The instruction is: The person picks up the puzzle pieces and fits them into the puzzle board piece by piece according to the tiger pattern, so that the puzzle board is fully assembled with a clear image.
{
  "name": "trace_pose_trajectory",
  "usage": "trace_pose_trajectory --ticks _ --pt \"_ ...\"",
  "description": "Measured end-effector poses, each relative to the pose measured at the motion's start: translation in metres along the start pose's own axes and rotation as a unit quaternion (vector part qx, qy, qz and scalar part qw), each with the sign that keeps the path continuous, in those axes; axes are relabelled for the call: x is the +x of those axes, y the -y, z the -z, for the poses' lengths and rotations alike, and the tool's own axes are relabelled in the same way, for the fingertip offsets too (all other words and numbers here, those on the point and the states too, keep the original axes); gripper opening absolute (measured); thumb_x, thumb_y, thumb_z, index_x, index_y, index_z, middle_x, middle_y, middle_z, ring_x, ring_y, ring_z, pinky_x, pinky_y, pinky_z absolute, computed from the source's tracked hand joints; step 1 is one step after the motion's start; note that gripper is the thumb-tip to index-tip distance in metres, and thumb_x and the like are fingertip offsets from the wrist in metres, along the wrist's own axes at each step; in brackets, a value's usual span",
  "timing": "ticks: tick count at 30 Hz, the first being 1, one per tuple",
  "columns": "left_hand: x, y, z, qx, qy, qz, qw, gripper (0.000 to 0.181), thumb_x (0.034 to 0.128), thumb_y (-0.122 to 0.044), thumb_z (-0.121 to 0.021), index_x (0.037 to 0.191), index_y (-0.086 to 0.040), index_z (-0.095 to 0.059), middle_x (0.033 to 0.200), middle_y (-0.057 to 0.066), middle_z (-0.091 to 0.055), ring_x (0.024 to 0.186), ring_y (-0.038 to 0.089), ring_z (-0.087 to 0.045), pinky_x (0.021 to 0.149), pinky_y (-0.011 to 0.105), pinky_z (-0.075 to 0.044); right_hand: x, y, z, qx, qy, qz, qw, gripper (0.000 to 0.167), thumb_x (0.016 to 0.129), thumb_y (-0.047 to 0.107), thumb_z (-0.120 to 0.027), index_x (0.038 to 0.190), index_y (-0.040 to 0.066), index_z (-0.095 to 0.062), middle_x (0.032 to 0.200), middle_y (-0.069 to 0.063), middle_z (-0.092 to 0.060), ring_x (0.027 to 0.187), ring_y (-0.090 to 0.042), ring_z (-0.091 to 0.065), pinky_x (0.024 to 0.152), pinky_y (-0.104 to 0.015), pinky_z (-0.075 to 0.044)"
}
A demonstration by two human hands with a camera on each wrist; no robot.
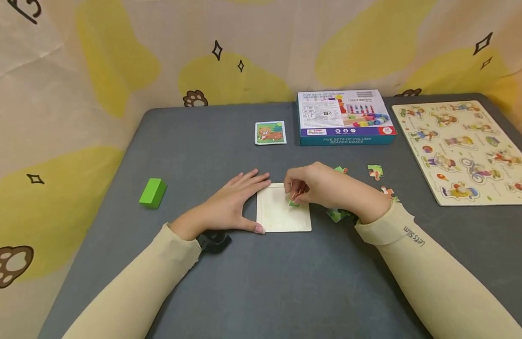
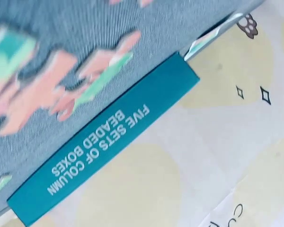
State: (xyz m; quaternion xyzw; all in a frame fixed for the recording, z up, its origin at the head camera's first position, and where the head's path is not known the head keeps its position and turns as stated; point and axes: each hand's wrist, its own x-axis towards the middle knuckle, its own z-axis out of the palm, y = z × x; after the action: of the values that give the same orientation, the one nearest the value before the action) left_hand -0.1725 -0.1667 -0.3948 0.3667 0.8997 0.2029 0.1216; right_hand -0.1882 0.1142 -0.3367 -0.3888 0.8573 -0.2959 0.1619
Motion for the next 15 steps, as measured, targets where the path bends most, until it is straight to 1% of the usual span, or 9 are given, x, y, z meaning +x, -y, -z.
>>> trace_pose_trajectory --ticks 2,6,8,10,12,15 --pt "0.0003 -0.0004 0.0005 0.000 0.000 -0.002 1.0000 0.114 0.0798 -0.066 -0.083 0.166 -0.014 -0.030 0.173 0.000 -0.021 0.161 0.020 -0.004 0.128 0.050 -0.002 0.0001 0.0003 -0.0012 0.018 0.025 -0.004 0.9995 0.018 0.088 0.001 -0.084 0.095 0.011 -0.071 0.083 0.007 -0.070 0.077 -0.011 -0.065 0.071 -0.031 -0.057" --pt "0.0002 -0.0011 0.0012 0.001 -0.003 -0.008 1.0000 0.114 0.0794 -0.065 -0.084 0.166 -0.014 -0.031 0.173 0.000 -0.021 0.161 0.021 -0.004 0.128 0.050 -0.002 -0.0003 -0.0006 -0.0022 0.044 0.070 -0.010 0.9965 0.010 0.090 0.007 -0.083 0.090 0.014 -0.076 0.082 0.009 -0.071 0.075 -0.011 -0.063 0.069 -0.031 -0.055" --pt "-0.0001 -0.0011 0.0013 -0.001 -0.003 -0.010 0.9999 0.114 0.0794 -0.065 -0.084 0.166 -0.014 -0.031 0.173 0.000 -0.021 0.161 0.022 -0.005 0.128 0.051 -0.002 0.0001 -0.0012 -0.0036 0.048 0.079 -0.001 0.9957 0.008 0.090 0.008 -0.083 0.089 0.015 -0.080 0.084 0.009 -0.070 0.075 -0.011 -0.062 0.070 -0.030 -0.055" --pt "-0.0004 -0.0013 0.0013 -0.003 -0.002 -0.010 0.9999 0.113 0.0796 -0.065 -0.084 0.166 -0.014 -0.031 0.173 -0.001 -0.021 0.161 0.022 -0.004 0.128 0.051 -0.002 0.0008 -0.0014 -0.0058 0.044 0.081 0.013 0.9957 0.007 0.090 0.008 -0.083 0.091 0.014 -0.083 0.087 0.010 -0.069 0.077 -0.010 -0.062 0.071 -0.029 -0.056" --pt "-0.0006 -0.0014 0.0013 -0.005 -0.001 -0.007 1.0000 0.113 0.0799 -0.065 -0.084 0.166 -0.014 -0.031 0.173 -0.001 -0.020 0.161 0.021 -0.004 0.128 0.050 -0.002 0.0016 -0.0014 -0.0082 0.036 0.083 0.025 0.9956 0.007 0.090 0.008 -0.083 0.094 0.013 -0.084 0.090 0.008 -0.068 0.079 -0.008 -0.062 0.073 -0.029 -0.056" --pt "-0.0002 -0.0013 0.0012 -0.006 0.000 -0.004 1.0000 0.113 0.0801 -0.065 -0.084 0.166 -0.015 -0.031 0.173 -0.002 -0.021 0.161 0.020 -0.004 0.128 0.049 -0.002 0.0020 0.0000 -0.0107 0.011 0.087 0.026 0.9958 0.009 0.092 0.007 -0.081 0.099 0.011 -0.085 0.091 0.006 -0.066 0.080 -0.007 -0.060 0.074 -0.028 -0.055"
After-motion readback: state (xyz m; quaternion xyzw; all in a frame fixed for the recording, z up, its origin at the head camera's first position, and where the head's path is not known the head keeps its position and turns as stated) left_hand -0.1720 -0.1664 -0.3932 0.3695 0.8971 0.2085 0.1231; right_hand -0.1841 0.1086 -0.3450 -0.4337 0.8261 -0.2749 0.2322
